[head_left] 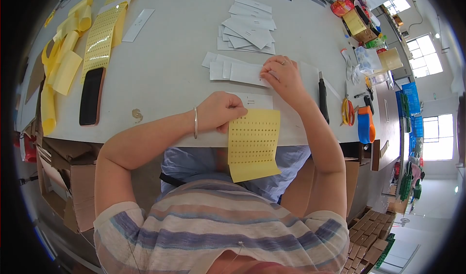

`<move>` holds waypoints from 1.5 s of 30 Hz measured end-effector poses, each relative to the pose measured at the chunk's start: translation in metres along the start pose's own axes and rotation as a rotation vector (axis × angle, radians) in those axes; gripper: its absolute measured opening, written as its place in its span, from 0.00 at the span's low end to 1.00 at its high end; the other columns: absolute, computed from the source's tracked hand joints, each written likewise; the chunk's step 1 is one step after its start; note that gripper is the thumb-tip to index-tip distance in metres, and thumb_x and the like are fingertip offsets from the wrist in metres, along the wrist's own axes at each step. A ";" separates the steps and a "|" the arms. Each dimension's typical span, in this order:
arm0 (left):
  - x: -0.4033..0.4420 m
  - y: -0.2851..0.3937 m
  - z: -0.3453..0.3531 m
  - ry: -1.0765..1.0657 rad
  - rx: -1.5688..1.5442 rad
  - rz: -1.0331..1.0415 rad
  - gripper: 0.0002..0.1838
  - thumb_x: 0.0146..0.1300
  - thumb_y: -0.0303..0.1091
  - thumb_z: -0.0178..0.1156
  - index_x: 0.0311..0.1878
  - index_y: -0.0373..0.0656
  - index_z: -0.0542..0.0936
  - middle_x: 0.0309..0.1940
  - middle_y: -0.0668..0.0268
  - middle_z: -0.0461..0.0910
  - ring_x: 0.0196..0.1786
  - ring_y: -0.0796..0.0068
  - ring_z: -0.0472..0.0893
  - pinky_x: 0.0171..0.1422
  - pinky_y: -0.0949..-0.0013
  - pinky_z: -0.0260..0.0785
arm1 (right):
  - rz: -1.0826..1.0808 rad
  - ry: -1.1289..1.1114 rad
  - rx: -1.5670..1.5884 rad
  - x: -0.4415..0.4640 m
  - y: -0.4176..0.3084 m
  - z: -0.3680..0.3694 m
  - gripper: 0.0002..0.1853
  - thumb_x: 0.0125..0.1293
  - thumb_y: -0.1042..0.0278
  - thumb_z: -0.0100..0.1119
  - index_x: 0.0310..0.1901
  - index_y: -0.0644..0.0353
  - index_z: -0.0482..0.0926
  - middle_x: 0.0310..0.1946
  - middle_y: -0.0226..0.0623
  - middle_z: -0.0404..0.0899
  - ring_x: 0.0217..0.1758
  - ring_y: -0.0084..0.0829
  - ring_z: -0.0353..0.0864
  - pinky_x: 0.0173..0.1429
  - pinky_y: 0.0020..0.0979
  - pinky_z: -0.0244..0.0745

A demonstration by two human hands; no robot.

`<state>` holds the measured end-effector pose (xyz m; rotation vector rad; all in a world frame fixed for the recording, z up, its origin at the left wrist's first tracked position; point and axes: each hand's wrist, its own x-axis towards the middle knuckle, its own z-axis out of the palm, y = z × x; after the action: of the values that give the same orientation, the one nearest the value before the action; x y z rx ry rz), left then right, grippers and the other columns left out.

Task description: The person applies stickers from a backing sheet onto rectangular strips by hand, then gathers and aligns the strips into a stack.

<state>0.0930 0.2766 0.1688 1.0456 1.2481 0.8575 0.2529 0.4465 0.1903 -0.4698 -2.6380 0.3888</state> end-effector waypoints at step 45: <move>0.002 -0.003 -0.002 -0.047 -0.050 0.029 0.16 0.64 0.38 0.57 0.29 0.33 0.77 0.17 0.65 0.75 0.14 0.79 0.75 0.17 0.75 0.66 | 0.053 -0.029 0.089 0.000 -0.021 -0.002 0.08 0.56 0.70 0.65 0.38 0.57 0.81 0.38 0.35 0.79 0.47 0.35 0.75 0.51 0.34 0.70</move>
<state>0.0910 0.2778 0.1652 1.0406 1.1691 0.8767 0.2483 0.4274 0.1988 -0.5099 -2.6276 0.5307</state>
